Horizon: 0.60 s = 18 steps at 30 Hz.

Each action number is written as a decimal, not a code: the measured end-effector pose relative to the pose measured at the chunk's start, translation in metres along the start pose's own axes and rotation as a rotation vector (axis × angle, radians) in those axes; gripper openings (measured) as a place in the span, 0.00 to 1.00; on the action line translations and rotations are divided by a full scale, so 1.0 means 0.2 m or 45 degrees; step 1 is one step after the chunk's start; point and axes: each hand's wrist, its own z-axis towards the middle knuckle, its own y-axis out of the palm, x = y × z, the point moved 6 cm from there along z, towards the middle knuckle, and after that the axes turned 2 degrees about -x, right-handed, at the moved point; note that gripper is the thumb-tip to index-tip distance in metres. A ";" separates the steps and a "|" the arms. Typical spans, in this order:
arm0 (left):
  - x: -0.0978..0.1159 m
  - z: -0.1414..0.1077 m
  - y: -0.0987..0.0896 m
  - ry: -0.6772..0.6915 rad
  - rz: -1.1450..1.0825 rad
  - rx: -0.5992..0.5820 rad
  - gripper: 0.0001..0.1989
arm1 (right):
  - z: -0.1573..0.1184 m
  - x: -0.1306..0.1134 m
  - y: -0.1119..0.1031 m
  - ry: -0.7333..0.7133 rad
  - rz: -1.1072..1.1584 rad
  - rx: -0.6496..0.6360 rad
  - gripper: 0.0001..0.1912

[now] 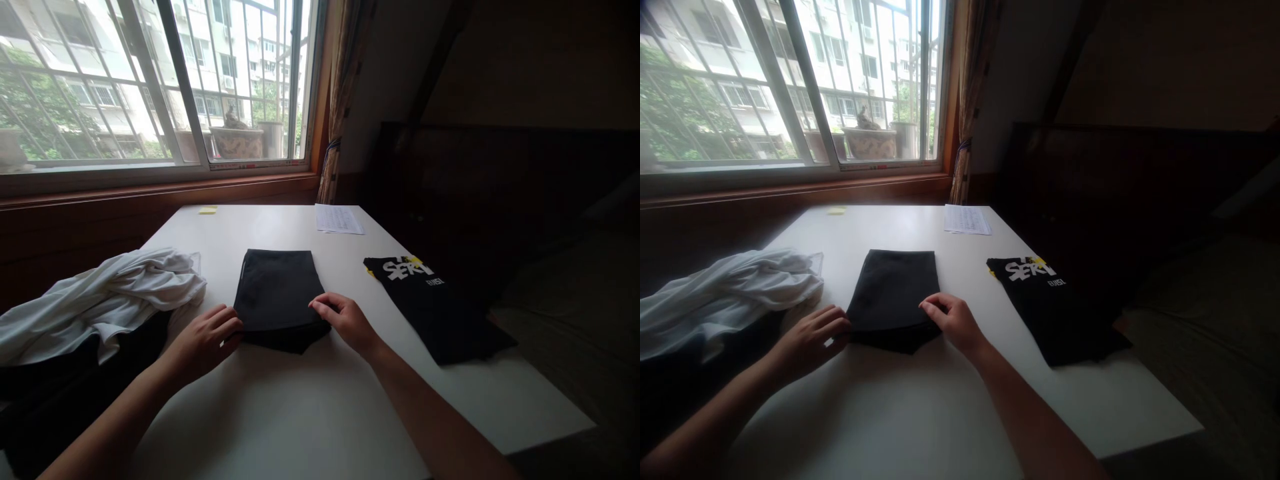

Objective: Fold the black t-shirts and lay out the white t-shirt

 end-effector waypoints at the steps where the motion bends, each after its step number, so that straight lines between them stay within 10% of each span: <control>1: 0.00 0.00 -0.02 0.000 0.012 0.040 0.05 | 0.00 0.00 -0.01 0.035 0.076 0.013 0.13; 8: 0.03 0.01 -0.03 0.030 -0.036 -0.020 0.06 | -0.01 0.04 0.02 0.260 0.496 -0.215 0.15; 18: 0.04 -0.01 0.05 -0.085 -0.243 -0.356 0.03 | -0.09 0.12 0.09 0.558 0.193 -0.737 0.21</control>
